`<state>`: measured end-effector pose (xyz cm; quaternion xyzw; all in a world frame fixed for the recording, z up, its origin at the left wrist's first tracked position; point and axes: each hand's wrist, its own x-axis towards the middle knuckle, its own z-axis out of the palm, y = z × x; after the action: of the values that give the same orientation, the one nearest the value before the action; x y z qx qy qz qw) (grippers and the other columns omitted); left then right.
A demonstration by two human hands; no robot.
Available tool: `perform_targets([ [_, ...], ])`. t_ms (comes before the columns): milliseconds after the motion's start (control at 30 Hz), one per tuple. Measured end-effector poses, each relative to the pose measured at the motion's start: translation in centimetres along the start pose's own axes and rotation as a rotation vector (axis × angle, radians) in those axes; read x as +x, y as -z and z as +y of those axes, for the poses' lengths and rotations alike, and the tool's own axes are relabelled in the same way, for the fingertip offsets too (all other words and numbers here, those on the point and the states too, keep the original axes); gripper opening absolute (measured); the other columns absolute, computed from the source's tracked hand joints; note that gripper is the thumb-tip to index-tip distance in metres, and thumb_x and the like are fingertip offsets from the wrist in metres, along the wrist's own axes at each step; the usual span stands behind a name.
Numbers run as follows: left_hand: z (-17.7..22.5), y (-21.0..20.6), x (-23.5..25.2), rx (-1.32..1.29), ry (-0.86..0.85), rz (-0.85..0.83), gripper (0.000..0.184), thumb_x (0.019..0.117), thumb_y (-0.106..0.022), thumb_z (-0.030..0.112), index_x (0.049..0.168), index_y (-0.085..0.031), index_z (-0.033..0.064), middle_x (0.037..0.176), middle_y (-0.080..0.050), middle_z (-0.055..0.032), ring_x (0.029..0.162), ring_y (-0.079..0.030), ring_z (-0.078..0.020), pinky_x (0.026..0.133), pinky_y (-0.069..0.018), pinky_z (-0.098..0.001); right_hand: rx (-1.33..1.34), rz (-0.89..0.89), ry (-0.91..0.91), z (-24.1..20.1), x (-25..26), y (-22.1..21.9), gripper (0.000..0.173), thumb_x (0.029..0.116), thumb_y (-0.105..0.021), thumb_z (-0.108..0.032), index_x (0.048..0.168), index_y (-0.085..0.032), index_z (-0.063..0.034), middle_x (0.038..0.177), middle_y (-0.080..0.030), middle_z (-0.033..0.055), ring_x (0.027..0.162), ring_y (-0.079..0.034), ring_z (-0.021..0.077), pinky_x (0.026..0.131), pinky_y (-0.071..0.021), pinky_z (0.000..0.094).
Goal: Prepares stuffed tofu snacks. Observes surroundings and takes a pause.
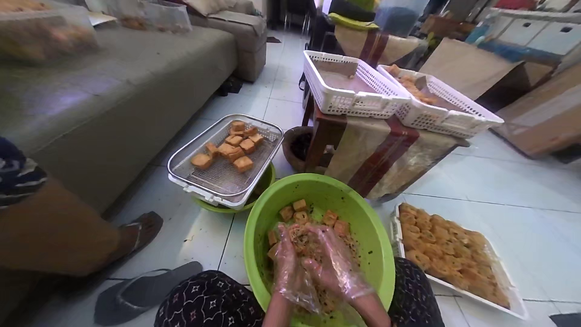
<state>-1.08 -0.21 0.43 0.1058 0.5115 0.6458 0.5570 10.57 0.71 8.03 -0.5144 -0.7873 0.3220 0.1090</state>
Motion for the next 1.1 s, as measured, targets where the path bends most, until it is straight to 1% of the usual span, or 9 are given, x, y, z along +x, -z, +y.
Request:
perform_targets([
  [67,0.0,-0.5,-0.7,0.017,-0.024,-0.037,0.069,0.1096,-0.016,0.052,0.130,-0.059,0.0025,0.117,-0.067,-0.0157,0.105,-0.066,-0.0224,0.091,-0.0560,-0.0431,0.034,-0.049,-0.119,0.0,0.1,-0.3,0.079,0.0900,-0.075,-0.020,0.159,-0.037,-0.0146,0.153,-0.049,0.0166,0.138,-0.052,0.0282,0.116,-0.0437,0.0426],
  [167,-0.2,-0.7,-0.7,0.146,-0.159,-0.035,0.064,0.1116,-0.015,0.041,0.125,-0.063,0.0006,0.116,-0.068,-0.0125,0.105,-0.065,-0.0175,0.093,-0.0545,-0.0384,0.208,0.080,-0.145,0.5,0.4,-0.9,0.052,0.0934,-0.065,-0.006,0.145,-0.057,-0.0061,0.138,-0.064,0.0156,0.123,-0.064,0.0243,0.108,-0.0506,0.0394],
  [300,-0.8,-0.2,-0.6,0.268,-0.334,-0.011,0.032,0.1078,-0.043,0.014,0.126,-0.062,-0.0047,0.123,-0.066,-0.0140,0.112,-0.063,-0.0126,0.100,-0.0509,-0.0308,0.390,0.223,-0.099,0.4,0.2,-1.6,0.035,0.0996,-0.060,-0.009,0.133,-0.067,-0.0025,0.130,-0.069,0.0129,0.116,-0.068,0.0170,0.104,-0.0534,0.0320],
  [467,-0.9,-0.3,-0.4,0.236,-0.334,-0.089,0.064,0.1112,-0.012,0.033,0.121,-0.065,-0.0027,0.115,-0.070,-0.0117,0.107,-0.066,-0.0150,0.096,-0.0535,-0.0344,0.196,0.345,0.001,1.5,-0.8,-3.5,0.029,0.0947,-0.065,-0.012,0.120,-0.078,-0.0165,0.114,-0.076,0.0072,0.110,-0.070,0.0216,0.102,-0.0539,0.0415],
  [600,-1.4,-0.5,-0.7,0.245,-0.334,-0.171,0.067,0.1115,-0.012,0.034,0.118,-0.068,-0.0027,0.114,-0.072,-0.0099,0.110,-0.066,-0.0134,0.100,-0.0527,-0.0344,0.127,0.259,-0.069,1.7,1.5,-1.9,0.013,0.0874,-0.069,-0.014,0.095,-0.077,-0.0072,0.107,-0.073,0.0094,0.109,-0.067,0.0232,0.100,-0.0522,0.0433],
  [767,-0.7,-0.5,-0.5,0.269,-0.236,-0.178,0.063,0.1117,-0.014,0.038,0.131,-0.063,0.0019,0.124,-0.069,-0.0097,0.112,-0.066,-0.0143,0.098,-0.0528,-0.0356,0.008,0.101,0.072,0.6,1.4,-0.3,0.030,0.0890,-0.061,-0.001,0.115,-0.076,-0.0047,0.127,-0.065,0.0199,0.122,-0.061,0.0319,0.107,-0.0484,0.0451],
  [833,-0.7,0.3,-0.1,0.145,-0.170,-0.150,0.069,0.1099,-0.012,0.047,0.136,-0.060,0.0046,0.125,-0.068,-0.0112,0.110,-0.066,-0.0184,0.094,-0.0549,-0.0401,0.117,0.109,0.141,1.4,0.6,0.0,0.039,0.0875,-0.061,0.000,0.122,-0.075,-0.0125,0.128,-0.064,0.0155,0.121,-0.062,0.0267,0.104,-0.0523,0.0413],
  [967,0.5,-0.6,-1.4,0.043,-0.095,-0.112,0.069,0.1101,-0.012,0.048,0.134,-0.056,0.0015,0.116,-0.067,-0.0123,0.101,-0.067,-0.0176,0.087,-0.0579,-0.0379,0.217,0.003,-0.097,1.1,-0.2,0.3,0.071,0.0905,-0.076,-0.019,0.154,-0.046,-0.0147,0.148,-0.055,0.0135,0.127,-0.062,0.0234,0.106,-0.0535,0.0390],
  [1100,-0.8,-0.5,-1.4,0.175,-0.275,-0.052,0.048,0.1111,-0.029,0.029,0.124,-0.064,-0.0020,0.119,-0.069,-0.0114,0.109,-0.064,-0.0142,0.097,-0.0527,-0.0346,0.314,0.119,-0.207,0.7,0.4,-0.6,0.047,0.0933,-0.068,-0.008,0.140,-0.063,-0.0089,0.126,-0.070,0.0121,0.109,-0.070,0.0194,0.099,-0.0563,0.0358],
])
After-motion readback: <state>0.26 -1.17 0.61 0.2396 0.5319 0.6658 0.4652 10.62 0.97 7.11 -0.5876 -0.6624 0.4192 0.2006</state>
